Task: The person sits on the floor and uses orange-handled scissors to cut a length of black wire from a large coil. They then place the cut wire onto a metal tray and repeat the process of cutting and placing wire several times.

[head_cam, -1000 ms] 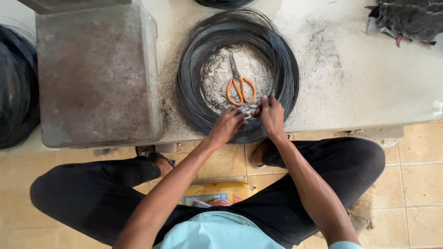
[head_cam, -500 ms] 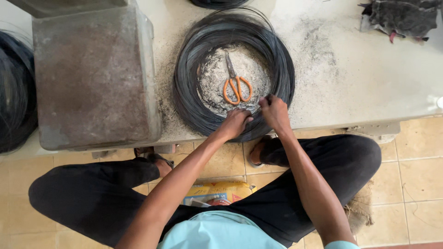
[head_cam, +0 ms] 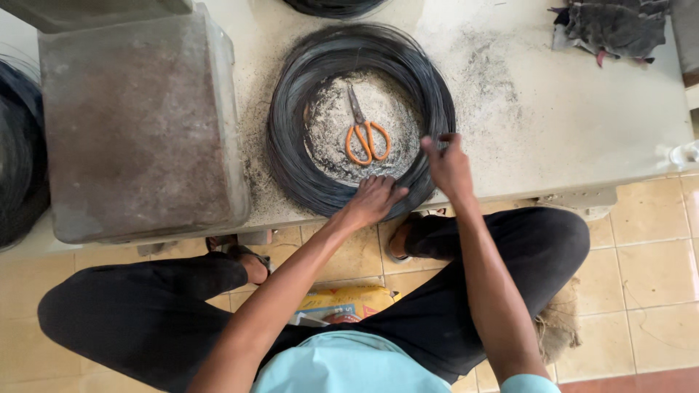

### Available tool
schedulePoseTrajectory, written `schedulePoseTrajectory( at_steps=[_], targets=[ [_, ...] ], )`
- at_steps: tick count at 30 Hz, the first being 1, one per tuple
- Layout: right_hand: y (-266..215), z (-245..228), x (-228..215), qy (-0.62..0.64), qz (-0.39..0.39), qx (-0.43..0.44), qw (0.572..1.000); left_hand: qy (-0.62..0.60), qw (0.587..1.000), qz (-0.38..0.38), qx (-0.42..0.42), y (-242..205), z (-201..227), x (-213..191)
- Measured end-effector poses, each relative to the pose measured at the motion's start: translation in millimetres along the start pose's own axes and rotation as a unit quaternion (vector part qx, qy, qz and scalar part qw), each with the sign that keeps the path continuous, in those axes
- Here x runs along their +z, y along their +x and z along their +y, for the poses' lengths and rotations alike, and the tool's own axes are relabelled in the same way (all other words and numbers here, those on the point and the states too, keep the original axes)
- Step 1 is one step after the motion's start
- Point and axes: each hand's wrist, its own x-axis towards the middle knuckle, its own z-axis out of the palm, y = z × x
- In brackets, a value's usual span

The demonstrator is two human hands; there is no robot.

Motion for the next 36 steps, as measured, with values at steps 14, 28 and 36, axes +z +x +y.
schedulePoseTrajectory(
  at_steps=[14,28,36],
  targets=[
    [-13,51,105,-0.181,0.206,-0.116,0.955,-0.062,0.997,0.046,0.030,29,-26,25],
    [-8,66,133,-0.101,0.300,-0.113,0.942,-0.037,0.995,-0.088,-0.026,12,15,-26],
    [-2,71,137,-0.130,0.342,-0.127,0.922,0.038,0.998,-0.010,-0.039,11,-6,20]
  ],
)
